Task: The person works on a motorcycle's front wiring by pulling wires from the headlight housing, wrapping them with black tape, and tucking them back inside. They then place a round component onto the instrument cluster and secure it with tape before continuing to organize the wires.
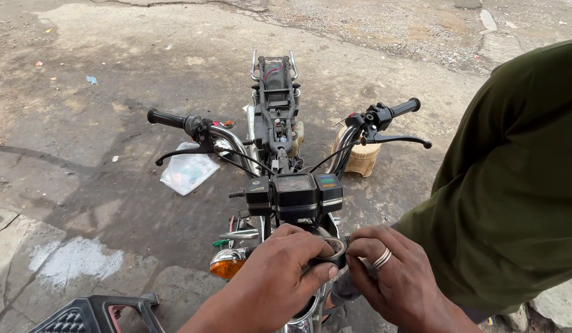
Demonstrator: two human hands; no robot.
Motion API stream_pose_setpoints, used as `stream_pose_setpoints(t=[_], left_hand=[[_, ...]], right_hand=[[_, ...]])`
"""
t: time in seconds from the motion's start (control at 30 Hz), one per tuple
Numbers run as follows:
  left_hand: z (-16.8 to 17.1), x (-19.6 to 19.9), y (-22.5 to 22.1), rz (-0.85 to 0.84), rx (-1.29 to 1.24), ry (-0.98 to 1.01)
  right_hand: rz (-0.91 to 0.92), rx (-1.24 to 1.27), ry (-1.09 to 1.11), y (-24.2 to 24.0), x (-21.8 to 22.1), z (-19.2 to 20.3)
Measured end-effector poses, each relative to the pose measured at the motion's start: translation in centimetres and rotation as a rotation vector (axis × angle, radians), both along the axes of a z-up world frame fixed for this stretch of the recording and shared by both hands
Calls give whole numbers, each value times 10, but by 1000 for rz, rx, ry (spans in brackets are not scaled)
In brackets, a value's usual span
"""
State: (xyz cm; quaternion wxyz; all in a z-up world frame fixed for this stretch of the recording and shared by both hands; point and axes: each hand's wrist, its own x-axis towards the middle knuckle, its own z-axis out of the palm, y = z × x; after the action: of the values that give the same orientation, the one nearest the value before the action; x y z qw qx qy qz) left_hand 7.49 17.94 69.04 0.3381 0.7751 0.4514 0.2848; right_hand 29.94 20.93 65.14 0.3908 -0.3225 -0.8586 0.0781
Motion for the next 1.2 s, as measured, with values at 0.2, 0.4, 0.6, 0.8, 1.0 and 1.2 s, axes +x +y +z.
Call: stream_pose_setpoints(t=[0.2, 0.4, 0.6, 0.8, 1.0, 1.2], left_hand=[[7, -8, 0, -105, 38, -55], [17, -13, 0, -182, 199, 46], [42, -10, 1, -201, 239, 63], [39, -2, 3, -237, 236, 0], [46, -1, 13, -218, 248, 132], [54, -6, 44, -109, 582, 295]], right_hand=[[1, 0, 79, 3, 9, -1], [160, -117, 161, -7, 25, 4], [107, -272, 507, -16, 17, 5], [107, -197, 550, -17, 15, 5], [-85, -350, 612, -11, 14, 6], [-6, -362, 407, -27, 1, 11]])
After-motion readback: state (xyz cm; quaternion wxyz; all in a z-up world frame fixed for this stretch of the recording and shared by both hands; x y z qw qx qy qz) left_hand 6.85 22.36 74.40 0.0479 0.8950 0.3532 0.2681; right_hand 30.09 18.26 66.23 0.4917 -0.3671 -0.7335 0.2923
